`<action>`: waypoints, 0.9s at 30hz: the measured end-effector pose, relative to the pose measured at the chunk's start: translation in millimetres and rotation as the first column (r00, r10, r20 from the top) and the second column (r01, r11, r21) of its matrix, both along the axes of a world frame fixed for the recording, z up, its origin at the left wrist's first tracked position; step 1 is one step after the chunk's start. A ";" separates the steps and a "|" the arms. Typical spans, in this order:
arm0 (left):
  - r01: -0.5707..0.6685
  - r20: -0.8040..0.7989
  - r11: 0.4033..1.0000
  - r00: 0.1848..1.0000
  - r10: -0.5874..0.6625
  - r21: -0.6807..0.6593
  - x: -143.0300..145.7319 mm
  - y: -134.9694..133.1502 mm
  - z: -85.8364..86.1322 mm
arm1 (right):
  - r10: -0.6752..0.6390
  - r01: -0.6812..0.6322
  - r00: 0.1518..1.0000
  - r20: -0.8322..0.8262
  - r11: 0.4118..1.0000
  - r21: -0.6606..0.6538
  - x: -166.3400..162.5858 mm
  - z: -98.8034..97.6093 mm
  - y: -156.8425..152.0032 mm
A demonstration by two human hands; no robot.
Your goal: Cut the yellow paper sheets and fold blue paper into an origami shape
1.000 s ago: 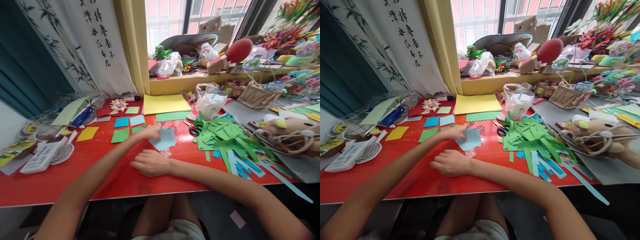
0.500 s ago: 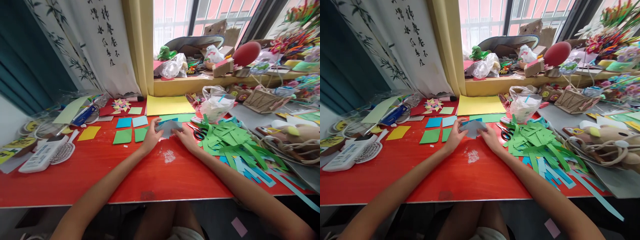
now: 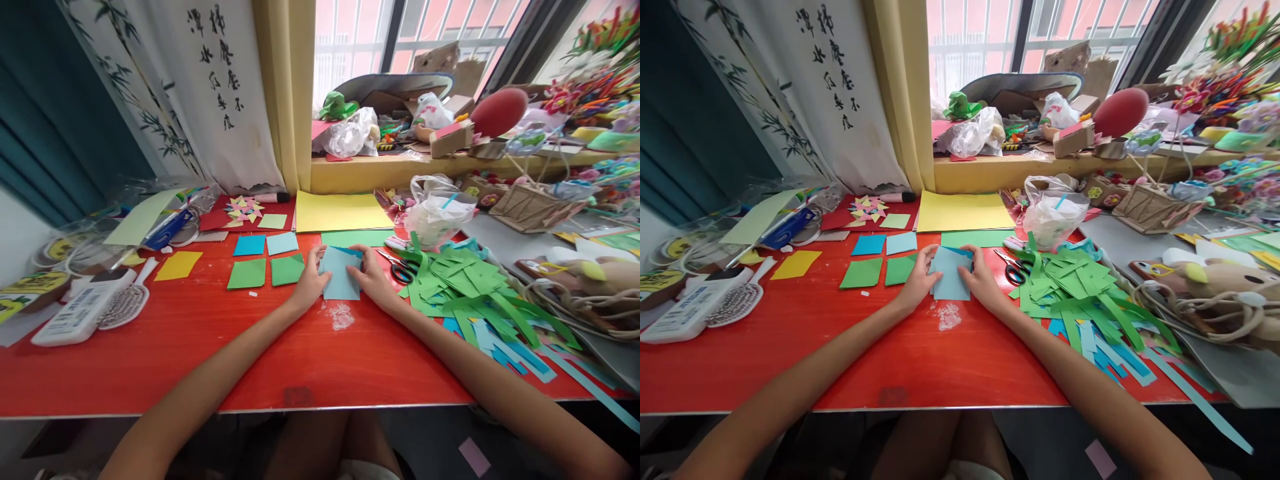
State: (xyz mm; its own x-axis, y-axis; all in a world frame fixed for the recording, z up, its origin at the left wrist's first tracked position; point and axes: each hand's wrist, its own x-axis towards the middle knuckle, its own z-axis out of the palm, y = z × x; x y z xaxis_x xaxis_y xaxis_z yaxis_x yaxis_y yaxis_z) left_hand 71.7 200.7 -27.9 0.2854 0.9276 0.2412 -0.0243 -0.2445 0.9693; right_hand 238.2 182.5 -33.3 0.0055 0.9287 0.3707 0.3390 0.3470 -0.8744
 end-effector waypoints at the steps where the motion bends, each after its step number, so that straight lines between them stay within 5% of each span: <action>1: 0.017 0.006 1.000 1.000 -0.017 -0.001 0.0 -1.4 0.7 | -0.003 0.003 1.000 -0.002 1.000 0.016 -0.9 0.2 -1.3; 9: 0.009 0.029 1.000 1.000 -0.009 0.013 -0.3 -9.9 10.5 | 0.042 -0.029 0.996 -0.082 0.989 0.144 -10.1 2.2 -6.1; 15: 0.069 -0.003 0.997 0.998 -0.069 -0.029 2.7 -2.5 2.2 | 0.057 -0.050 0.993 -0.105 0.996 0.074 -13.8 2.1 -7.6; 27: -0.017 -0.266 1.000 0.964 0.012 -0.018 3.8 -3.7 2.6 | 0.021 -0.029 0.991 -0.135 0.998 -0.055 -9.5 -6.9 -0.1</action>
